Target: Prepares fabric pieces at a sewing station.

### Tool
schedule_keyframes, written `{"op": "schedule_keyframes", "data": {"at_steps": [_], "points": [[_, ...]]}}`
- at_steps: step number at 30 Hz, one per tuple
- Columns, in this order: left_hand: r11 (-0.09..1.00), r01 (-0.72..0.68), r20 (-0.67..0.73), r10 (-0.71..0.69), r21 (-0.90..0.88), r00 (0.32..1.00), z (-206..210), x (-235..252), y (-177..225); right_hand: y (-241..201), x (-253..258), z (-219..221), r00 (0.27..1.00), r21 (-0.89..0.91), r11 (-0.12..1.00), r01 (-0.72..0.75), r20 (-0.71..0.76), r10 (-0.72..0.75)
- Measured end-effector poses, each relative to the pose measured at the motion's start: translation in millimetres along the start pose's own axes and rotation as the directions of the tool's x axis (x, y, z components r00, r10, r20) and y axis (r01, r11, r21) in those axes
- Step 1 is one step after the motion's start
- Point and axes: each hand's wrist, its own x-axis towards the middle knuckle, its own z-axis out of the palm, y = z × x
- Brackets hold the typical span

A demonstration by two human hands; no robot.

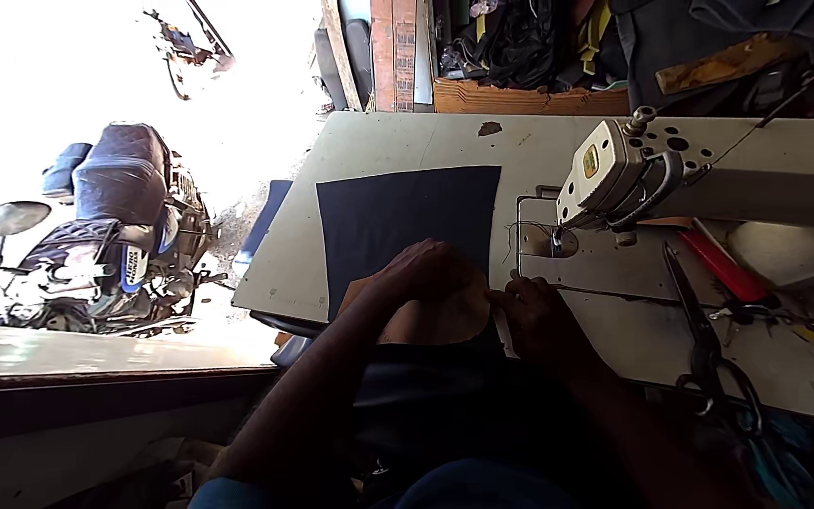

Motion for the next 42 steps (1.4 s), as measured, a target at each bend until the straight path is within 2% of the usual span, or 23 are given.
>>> {"op": "schedule_keyframes", "data": {"at_steps": [3,7,13,16,20,23,27,30,33,37,42], "points": [[1.000,-0.014,0.086,0.012,0.021,0.996,-10.5,12.1,0.8,0.0,-0.5,1.3,1.000,0.001,1.000,-0.002,0.003,0.002],[0.997,0.066,0.214,-0.074,0.043,0.974,-25.7,24.4,14.3,-1.7,0.5,0.5,0.999,-0.024,0.999,0.030,0.016,-0.030],[0.973,0.226,0.218,-0.228,0.037,0.949,-25.4,25.1,20.4,-12.8,5.5,-1.4,0.984,-0.145,0.982,0.123,0.143,-0.102],[0.990,0.112,0.184,-0.127,0.090,0.975,-22.8,18.0,4.1,-22.1,7.6,-3.4,0.974,-0.197,0.973,0.120,0.212,-0.077],[0.999,-0.036,0.201,0.029,0.032,0.979,-36.5,15.7,-5.5,-30.0,8.8,1.1,0.981,-0.157,0.986,0.056,0.190,-0.026],[0.993,-0.094,0.125,0.085,0.067,0.988,-42.4,26.0,-6.0,-35.3,11.1,4.6,0.990,-0.160,0.987,0.005,0.139,0.018],[0.966,-0.054,0.142,0.018,0.253,0.990,-53.4,47.9,8.0,-46.5,15.6,4.1,0.992,-0.128,0.988,-0.085,0.084,0.096],[0.945,-0.064,0.166,0.011,0.321,0.986,-62.0,61.5,22.7,-54.5,22.0,5.1,0.990,-0.144,0.980,-0.135,0.024,0.140],[0.958,-0.036,0.227,-0.031,0.283,0.973,-72.5,67.3,38.3,-55.5,28.7,7.3,0.988,-0.166,0.974,-0.153,-0.024,0.151],[0.961,-0.059,0.254,-0.012,0.270,0.967,-62.3,83.0,17.9,-56.7,34.1,17.3,0.982,-0.244,0.952,-0.187,-0.060,0.178],[0.963,0.003,0.238,-0.069,0.269,0.969,-58.3,80.5,13.6,-55.4,37.1,18.3,0.979,-0.271,0.943,-0.194,0.000,0.202]]}}
